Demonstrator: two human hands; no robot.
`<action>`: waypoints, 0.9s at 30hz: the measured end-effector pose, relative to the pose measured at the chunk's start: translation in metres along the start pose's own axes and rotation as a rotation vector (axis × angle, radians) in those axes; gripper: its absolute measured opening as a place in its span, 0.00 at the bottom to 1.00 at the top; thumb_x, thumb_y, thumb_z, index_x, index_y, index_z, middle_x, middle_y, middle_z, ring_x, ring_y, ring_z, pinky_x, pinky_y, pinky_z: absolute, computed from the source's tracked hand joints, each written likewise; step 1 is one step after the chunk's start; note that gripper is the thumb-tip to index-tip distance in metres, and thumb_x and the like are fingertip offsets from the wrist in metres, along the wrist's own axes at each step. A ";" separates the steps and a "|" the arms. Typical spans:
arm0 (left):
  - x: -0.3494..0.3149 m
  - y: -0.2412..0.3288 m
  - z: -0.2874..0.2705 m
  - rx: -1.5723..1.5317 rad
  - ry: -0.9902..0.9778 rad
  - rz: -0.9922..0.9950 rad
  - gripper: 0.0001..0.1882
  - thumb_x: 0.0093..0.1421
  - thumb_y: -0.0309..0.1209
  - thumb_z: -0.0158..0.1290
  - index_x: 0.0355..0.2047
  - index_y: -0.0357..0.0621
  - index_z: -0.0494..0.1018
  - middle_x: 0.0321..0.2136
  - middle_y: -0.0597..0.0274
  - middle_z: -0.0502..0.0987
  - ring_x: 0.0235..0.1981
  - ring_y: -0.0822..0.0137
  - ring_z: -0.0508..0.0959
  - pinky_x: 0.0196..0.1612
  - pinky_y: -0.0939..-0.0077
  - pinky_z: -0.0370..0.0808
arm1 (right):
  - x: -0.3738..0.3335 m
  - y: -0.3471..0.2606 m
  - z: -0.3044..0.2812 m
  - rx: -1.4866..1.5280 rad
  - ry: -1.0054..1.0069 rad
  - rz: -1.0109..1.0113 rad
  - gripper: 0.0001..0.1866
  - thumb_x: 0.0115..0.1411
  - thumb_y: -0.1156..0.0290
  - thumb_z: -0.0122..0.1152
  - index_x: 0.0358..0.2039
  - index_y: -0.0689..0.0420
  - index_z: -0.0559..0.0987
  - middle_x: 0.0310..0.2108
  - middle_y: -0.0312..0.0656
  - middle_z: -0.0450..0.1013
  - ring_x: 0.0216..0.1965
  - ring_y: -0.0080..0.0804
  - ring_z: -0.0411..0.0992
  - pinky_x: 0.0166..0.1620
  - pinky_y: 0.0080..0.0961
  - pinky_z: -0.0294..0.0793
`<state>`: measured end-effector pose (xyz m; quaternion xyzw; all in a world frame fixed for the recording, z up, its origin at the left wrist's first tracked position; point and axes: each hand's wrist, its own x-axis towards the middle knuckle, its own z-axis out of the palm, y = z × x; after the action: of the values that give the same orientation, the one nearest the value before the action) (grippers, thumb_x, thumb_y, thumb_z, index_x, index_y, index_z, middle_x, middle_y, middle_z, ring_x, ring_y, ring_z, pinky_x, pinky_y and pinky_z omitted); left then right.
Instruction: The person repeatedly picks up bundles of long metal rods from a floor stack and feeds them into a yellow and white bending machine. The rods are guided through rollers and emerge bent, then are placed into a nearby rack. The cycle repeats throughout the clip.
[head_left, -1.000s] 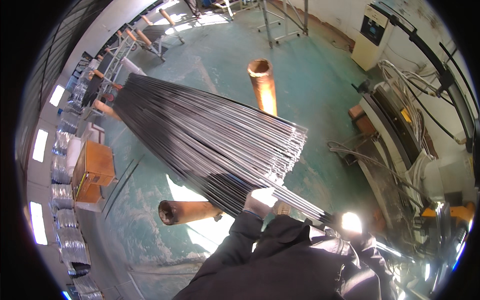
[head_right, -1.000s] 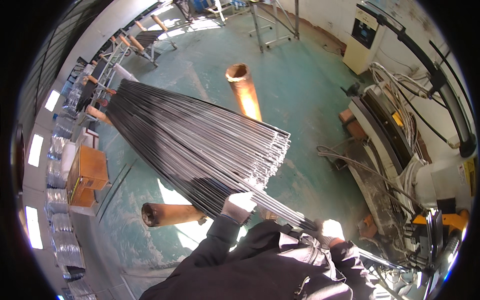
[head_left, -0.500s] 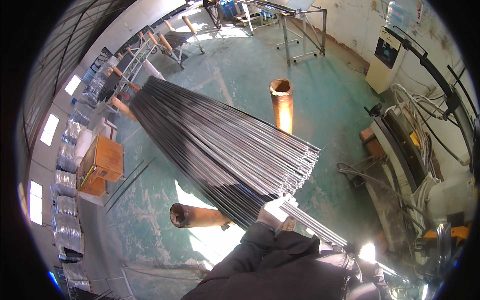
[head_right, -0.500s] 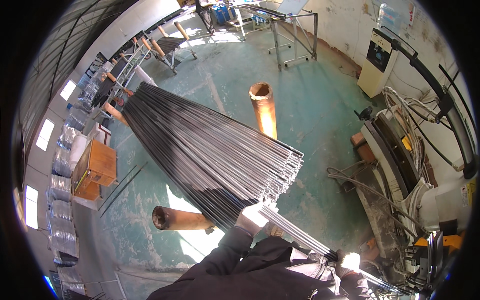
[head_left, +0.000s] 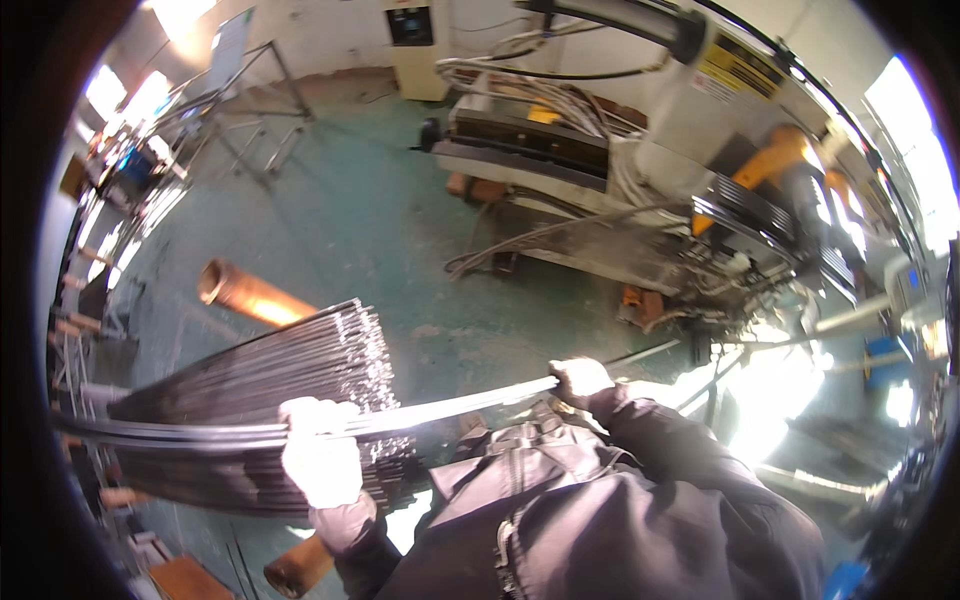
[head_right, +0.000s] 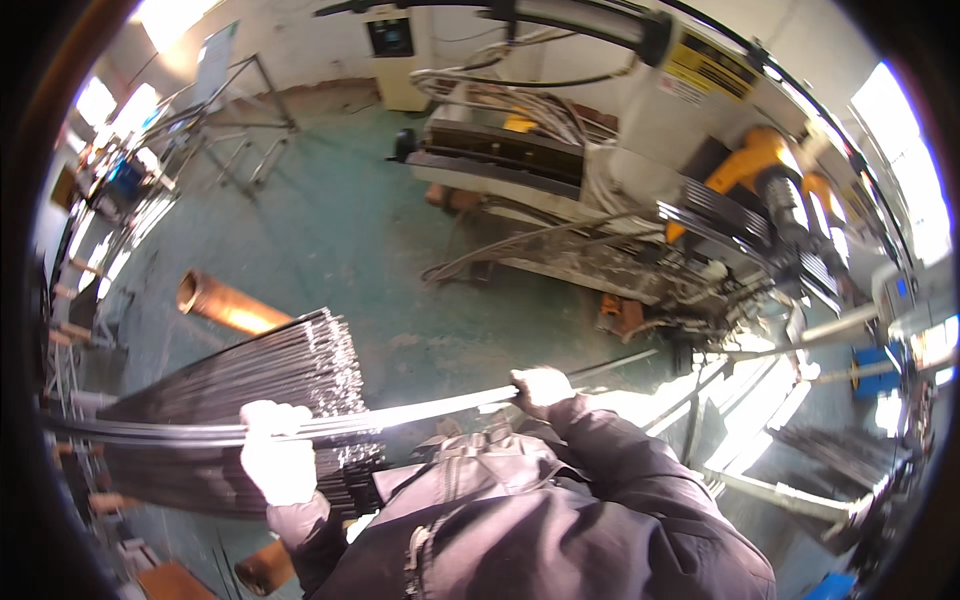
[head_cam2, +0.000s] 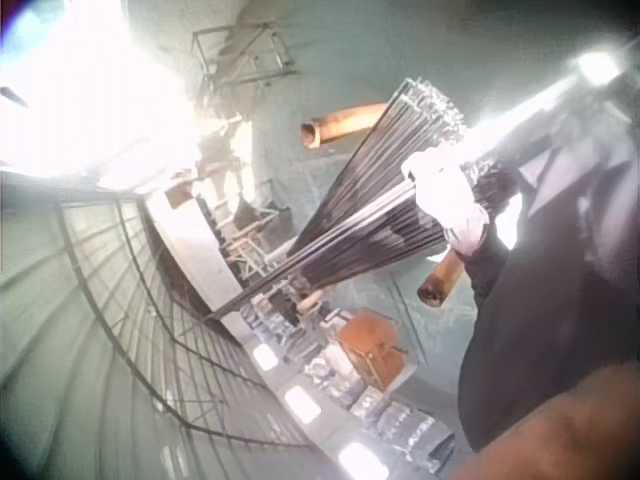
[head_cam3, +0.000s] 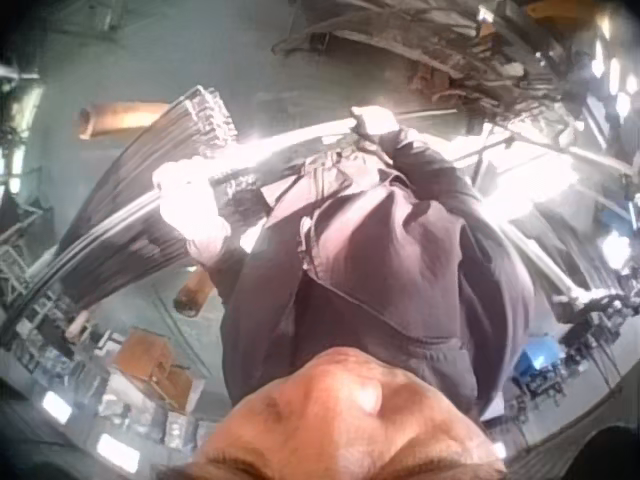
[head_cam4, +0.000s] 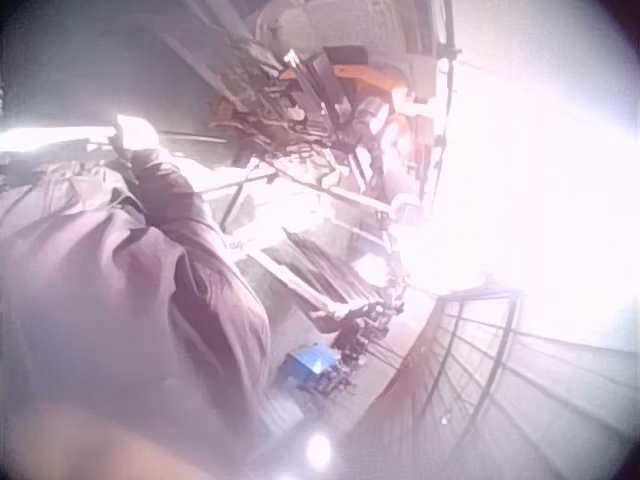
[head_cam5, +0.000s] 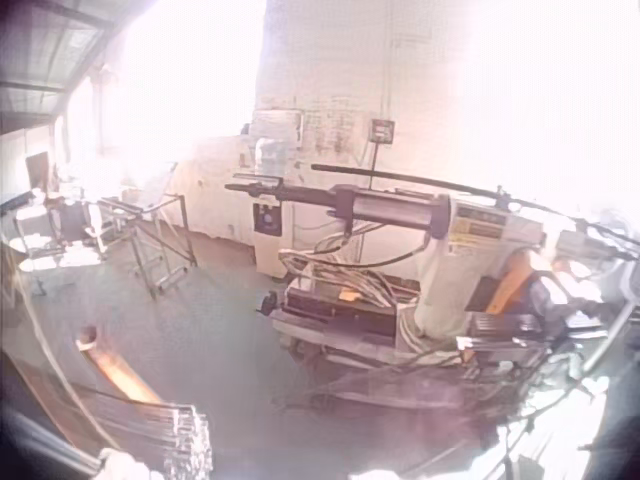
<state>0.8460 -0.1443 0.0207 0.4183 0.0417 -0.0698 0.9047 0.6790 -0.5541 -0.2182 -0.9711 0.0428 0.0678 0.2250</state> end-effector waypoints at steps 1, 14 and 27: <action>0.004 0.011 0.019 -0.013 -0.169 0.072 0.11 0.79 0.35 0.54 0.37 0.52 0.66 0.28 0.70 0.61 0.27 0.70 0.64 0.38 0.65 0.64 | 0.002 -0.002 0.002 0.030 0.076 -0.014 0.11 0.64 0.57 0.68 0.38 0.50 0.83 0.33 0.49 0.83 0.41 0.59 0.82 0.45 0.54 0.80; -0.021 0.002 0.242 0.242 -0.773 0.197 0.14 0.79 0.40 0.60 0.47 0.42 0.75 0.27 0.72 0.58 0.26 0.75 0.62 0.36 0.72 0.61 | 0.000 0.002 0.006 0.404 0.307 0.207 0.13 0.60 0.61 0.72 0.43 0.51 0.84 0.41 0.47 0.84 0.49 0.54 0.82 0.55 0.50 0.79; -0.042 -0.039 0.349 0.396 -0.836 0.383 0.17 0.81 0.41 0.56 0.57 0.40 0.72 0.31 0.71 0.57 0.31 0.75 0.62 0.43 0.72 0.61 | -0.068 0.079 -0.066 0.509 0.244 0.359 0.21 0.52 0.69 0.69 0.49 0.56 0.86 0.43 0.54 0.85 0.50 0.58 0.83 0.56 0.49 0.82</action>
<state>0.8043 -0.4318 0.2227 0.5184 -0.4158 -0.0708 0.7438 0.6102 -0.6508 -0.1829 -0.8617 0.2553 -0.0231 0.4380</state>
